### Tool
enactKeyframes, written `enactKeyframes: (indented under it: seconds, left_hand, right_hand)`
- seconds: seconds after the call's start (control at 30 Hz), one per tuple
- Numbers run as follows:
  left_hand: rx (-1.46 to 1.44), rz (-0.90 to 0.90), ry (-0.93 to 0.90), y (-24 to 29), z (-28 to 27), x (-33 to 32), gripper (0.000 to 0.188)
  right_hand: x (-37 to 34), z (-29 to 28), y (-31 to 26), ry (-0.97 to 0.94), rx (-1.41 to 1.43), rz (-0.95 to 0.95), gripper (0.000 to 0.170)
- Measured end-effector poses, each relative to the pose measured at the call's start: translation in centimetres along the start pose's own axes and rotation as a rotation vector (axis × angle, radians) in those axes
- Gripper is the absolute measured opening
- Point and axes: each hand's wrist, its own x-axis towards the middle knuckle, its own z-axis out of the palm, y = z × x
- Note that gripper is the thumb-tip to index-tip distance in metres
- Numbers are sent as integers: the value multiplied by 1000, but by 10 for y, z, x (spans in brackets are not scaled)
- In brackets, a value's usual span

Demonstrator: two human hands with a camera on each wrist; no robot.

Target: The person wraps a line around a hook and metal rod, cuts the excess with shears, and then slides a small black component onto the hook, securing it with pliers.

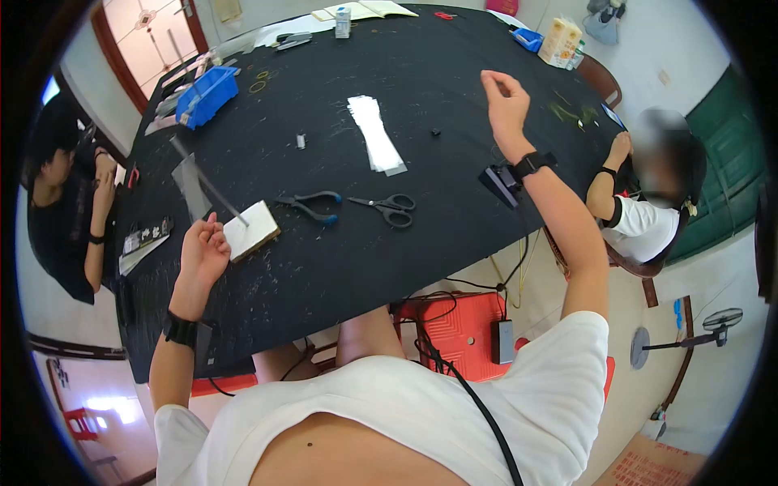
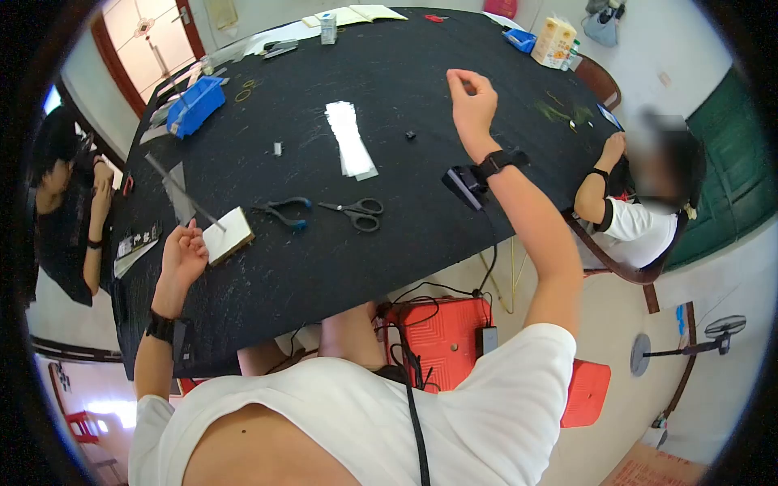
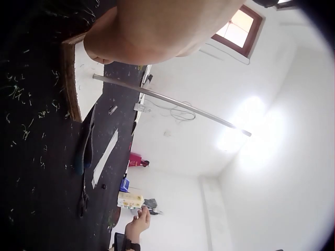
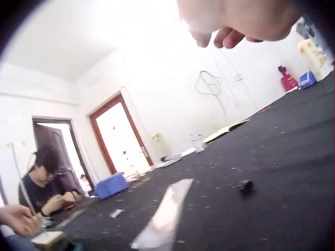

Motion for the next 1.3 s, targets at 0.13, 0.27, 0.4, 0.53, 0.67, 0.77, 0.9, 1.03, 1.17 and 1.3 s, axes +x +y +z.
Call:
enactKeyframes:
  seconds: [0.13,0.27,0.4,0.53,0.67,0.77,0.9,1.03,1.17,1.3]
  left_hand:
    - [-39,13,-54,4,-6,-11,36]
    - [-69,54,-137,13,-9,-22,36]
    - [-43,119,-221,15,-6,-34,35]
    - [243,92,-401,13,14,-63,36]
    - [394,123,-774,-2,16,-79,47]
    - [462,45,-872,-10,12,-92,50]
    - [317,-145,-825,-19,-14,-92,51]
    - [121,-266,-874,-23,-34,-83,49]
    - [153,-184,-805,-25,-37,-75,45]
    - [184,-174,-750,-21,-30,-68,41]
  right_hand:
    - [-13,9,-81,29,361,160,15]
    - [-44,19,-161,-80,516,273,14]
    - [-88,30,-225,-343,589,444,14]
    - [-131,44,-277,-616,681,567,13]
    - [-171,68,-313,-782,837,544,13]
    - [-195,94,-318,-871,904,560,13]
    - [-204,135,-308,-870,910,564,13]
    - [-196,171,-274,-818,904,617,11]
    - [-185,187,-246,-790,903,652,9]
    - [-187,185,-232,-822,899,640,11]
